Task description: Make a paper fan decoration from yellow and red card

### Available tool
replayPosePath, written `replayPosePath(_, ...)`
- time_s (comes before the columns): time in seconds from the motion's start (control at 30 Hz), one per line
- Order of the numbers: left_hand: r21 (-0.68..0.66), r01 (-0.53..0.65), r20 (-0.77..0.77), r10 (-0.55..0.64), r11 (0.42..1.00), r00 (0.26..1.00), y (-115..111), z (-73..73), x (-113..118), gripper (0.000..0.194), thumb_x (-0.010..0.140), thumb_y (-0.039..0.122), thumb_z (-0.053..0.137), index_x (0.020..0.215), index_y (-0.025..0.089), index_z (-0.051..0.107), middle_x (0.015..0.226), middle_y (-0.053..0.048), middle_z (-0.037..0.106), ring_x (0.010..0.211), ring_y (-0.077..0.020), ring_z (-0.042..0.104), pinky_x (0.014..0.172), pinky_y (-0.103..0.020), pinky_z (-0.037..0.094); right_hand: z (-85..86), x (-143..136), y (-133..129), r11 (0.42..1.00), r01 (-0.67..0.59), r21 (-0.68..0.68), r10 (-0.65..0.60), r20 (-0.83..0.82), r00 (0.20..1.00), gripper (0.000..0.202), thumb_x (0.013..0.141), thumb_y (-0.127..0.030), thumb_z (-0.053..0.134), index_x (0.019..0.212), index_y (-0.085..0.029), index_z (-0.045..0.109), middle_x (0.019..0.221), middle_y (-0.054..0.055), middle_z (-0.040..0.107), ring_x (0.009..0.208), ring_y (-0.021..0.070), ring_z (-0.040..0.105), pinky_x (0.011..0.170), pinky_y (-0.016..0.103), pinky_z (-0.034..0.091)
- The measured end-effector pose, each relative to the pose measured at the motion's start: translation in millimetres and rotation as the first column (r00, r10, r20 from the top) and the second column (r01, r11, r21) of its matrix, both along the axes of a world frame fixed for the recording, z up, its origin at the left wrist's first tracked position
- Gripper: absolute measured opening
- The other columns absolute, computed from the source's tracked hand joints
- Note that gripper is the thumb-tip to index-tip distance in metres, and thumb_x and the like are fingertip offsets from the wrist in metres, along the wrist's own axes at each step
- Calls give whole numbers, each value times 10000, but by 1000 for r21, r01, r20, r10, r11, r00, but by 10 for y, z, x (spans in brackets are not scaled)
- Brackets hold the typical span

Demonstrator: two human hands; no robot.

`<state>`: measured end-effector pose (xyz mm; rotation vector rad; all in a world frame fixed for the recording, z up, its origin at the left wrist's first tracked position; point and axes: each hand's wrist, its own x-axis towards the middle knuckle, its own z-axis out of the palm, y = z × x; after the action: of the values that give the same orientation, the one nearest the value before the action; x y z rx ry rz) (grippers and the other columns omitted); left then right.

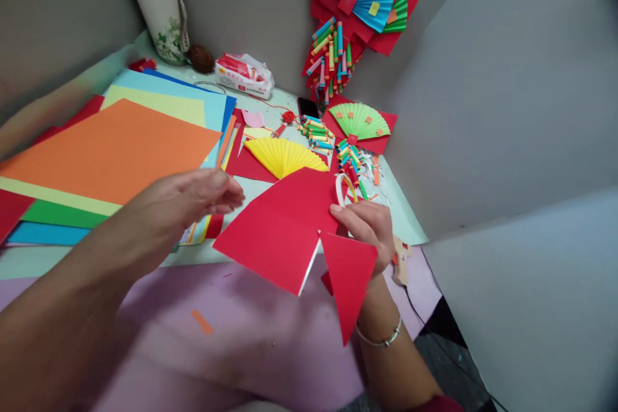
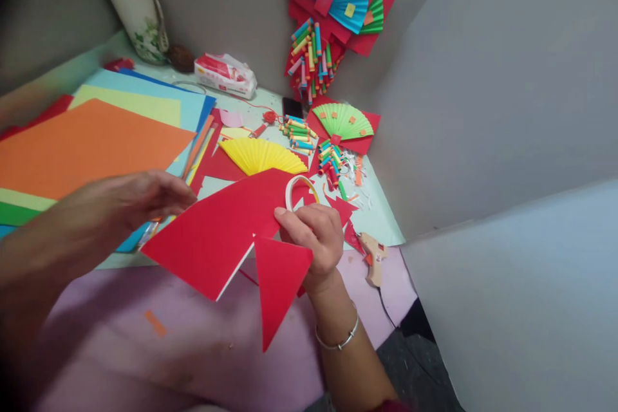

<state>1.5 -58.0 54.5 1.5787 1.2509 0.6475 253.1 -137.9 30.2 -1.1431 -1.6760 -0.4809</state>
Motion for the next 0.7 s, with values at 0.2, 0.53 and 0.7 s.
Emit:
replayPosePath(0.2,-554,399,576,-10,730,818,57,-359,157,456,933,514,437,1104,160,670,874,-102,772,855,-273,706,780,-397,542,-332,-21,111,1000,-27,3,27,44,999,299,923,-179,565,1126,-376,664,907,11,639,882,173,616,814,343,532)
replayPosePath(0.53,-624,408,666,181,666,724,72,-523,191,452,816,205,728,1248,134,620,1002,-129,784,842,-240,754,829,-366,594,-620,16,378,899,-215,-381,249,41,968,425,920,-129,562,1288,-338,601,1073,44,693,980,190,632,848,359,543)
replayPosePath(0.7,-644,346,658,263,683,705,144,-542,152,420,855,168,687,1260,113,591,969,-108,793,830,-218,757,797,-363,615,-536,100,366,867,-187,-463,83,-238,968,294,928,-202,532,1181,-263,668,1131,95,650,1063,226,598,893,397,509)
